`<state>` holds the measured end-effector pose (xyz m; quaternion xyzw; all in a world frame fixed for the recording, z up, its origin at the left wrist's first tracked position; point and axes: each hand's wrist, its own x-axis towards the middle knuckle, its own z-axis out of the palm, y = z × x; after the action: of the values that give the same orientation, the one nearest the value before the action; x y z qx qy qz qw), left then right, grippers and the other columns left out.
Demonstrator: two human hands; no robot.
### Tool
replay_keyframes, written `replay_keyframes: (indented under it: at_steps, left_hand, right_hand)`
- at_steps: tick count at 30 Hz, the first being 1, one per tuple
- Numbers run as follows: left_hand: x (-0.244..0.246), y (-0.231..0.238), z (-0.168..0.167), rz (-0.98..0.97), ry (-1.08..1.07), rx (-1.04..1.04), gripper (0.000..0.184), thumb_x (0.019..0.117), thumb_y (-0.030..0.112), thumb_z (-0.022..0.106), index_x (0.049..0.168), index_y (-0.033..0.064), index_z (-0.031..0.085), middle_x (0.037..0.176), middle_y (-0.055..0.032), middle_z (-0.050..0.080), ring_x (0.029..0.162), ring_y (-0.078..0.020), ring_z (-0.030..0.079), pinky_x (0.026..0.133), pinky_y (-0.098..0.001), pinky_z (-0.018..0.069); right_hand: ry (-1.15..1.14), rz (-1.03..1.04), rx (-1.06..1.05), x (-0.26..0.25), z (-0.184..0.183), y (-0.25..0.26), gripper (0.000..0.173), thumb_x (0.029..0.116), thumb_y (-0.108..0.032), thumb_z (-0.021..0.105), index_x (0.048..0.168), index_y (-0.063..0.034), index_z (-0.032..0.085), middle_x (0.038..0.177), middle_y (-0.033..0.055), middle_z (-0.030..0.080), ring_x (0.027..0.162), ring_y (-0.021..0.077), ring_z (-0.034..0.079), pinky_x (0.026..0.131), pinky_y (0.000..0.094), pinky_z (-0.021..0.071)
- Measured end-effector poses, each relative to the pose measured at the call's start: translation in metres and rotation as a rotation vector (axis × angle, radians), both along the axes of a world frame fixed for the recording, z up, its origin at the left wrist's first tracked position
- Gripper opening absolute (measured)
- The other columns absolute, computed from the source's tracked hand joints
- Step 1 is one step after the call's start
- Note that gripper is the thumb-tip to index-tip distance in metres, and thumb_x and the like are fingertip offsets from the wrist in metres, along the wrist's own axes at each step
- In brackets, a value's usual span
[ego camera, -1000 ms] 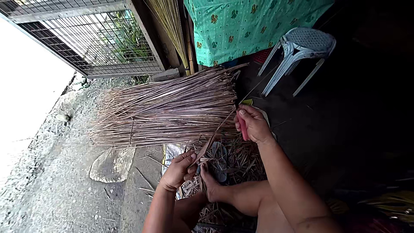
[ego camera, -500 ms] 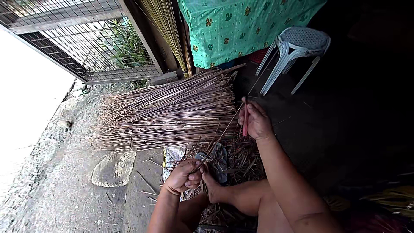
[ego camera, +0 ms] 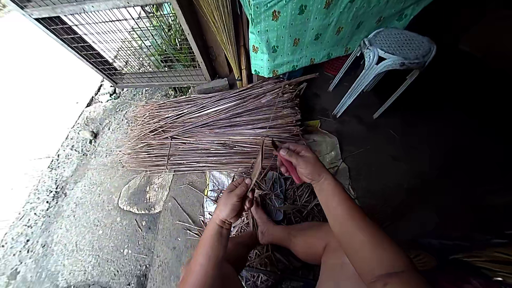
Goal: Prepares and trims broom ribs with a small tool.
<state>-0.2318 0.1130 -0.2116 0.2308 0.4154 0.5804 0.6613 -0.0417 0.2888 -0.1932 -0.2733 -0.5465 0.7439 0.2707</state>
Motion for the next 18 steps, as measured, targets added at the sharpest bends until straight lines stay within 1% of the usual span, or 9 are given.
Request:
replay_keyframes:
  at_steps: [2, 3, 6, 11, 14, 18]
  left_hand:
    - [0.001, 0.001, 0.001, 0.039, -0.020, -0.011, 0.027, 0.1099, 0.022, 0.040, 0.094, 0.0079, 0.056, 0.065, 0.0023, 0.054, 0.047, -0.0045, 0.049, 0.047, -0.0188, 0.0459]
    - [0.000, 0.001, 0.001, 0.044, -0.033, -0.018, 0.028, 0.1101, 0.021, 0.038, 0.094, 0.0076, 0.056, 0.064, 0.0025, 0.053, 0.047, -0.0043, 0.049, 0.047, -0.0185, 0.0456]
    - [0.000, 0.000, 0.002, 0.040, -0.099, -0.018, 0.030, 0.1096, 0.021, 0.037, 0.093, 0.0090, 0.059, 0.063, 0.0038, 0.053, 0.047, -0.0031, 0.048, 0.046, -0.0174, 0.0446]
    - [-0.001, -0.003, 0.003, 0.018, -0.157, -0.010, 0.028, 0.1085, 0.021, 0.040, 0.092, 0.0108, 0.060, 0.064, 0.0048, 0.052, 0.047, -0.0028, 0.047, 0.046, -0.0172, 0.0436]
    - [0.001, -0.004, 0.006, -0.013, -0.192, 0.005, 0.026, 0.1090, 0.023, 0.041, 0.092, 0.0116, 0.058, 0.064, 0.0064, 0.050, 0.048, -0.0023, 0.047, 0.046, -0.0169, 0.0438]
    - [-0.002, -0.003, 0.006, -0.051, -0.137, 0.011, 0.025, 0.1094, 0.024, 0.042, 0.094, 0.0109, 0.056, 0.065, 0.0059, 0.049, 0.047, -0.0031, 0.046, 0.046, -0.0173, 0.0434]
  right_hand:
    - [-0.046, 0.207, 0.022, -0.014, -0.002, -0.019, 0.023, 0.1050, -0.019, 0.053, 0.106, 0.0005, 0.065, 0.077, 0.0066, 0.070, 0.059, 0.0121, 0.065, 0.055, 0.0269, 0.0566]
    - [-0.054, 0.283, 0.028, -0.020, -0.002, -0.028, 0.023, 0.1048, -0.020, 0.054, 0.105, 0.0001, 0.066, 0.078, 0.0053, 0.070, 0.060, 0.0113, 0.065, 0.056, 0.0263, 0.0565]
    - [-0.038, 0.413, 0.030, -0.028, -0.005, -0.042, 0.020, 0.1044, -0.021, 0.057, 0.106, -0.0020, 0.064, 0.078, 0.0023, 0.069, 0.059, 0.0091, 0.064, 0.054, 0.0239, 0.0555]
    - [-0.012, 0.484, 0.074, -0.025, -0.007, -0.038, 0.020, 0.1035, -0.022, 0.060, 0.108, -0.0023, 0.064, 0.078, 0.0005, 0.069, 0.059, 0.0070, 0.063, 0.054, 0.0218, 0.0544]
    - [0.029, 0.432, 0.105, -0.024, -0.011, -0.033, 0.017, 0.1017, -0.019, 0.062, 0.105, -0.0023, 0.066, 0.078, -0.0004, 0.070, 0.059, 0.0059, 0.064, 0.054, 0.0215, 0.0548]
    - [0.021, 0.366, 0.119, -0.021, -0.015, -0.023, 0.014, 0.1012, -0.015, 0.062, 0.102, -0.0022, 0.067, 0.076, 0.0003, 0.070, 0.058, 0.0064, 0.063, 0.055, 0.0216, 0.0548]
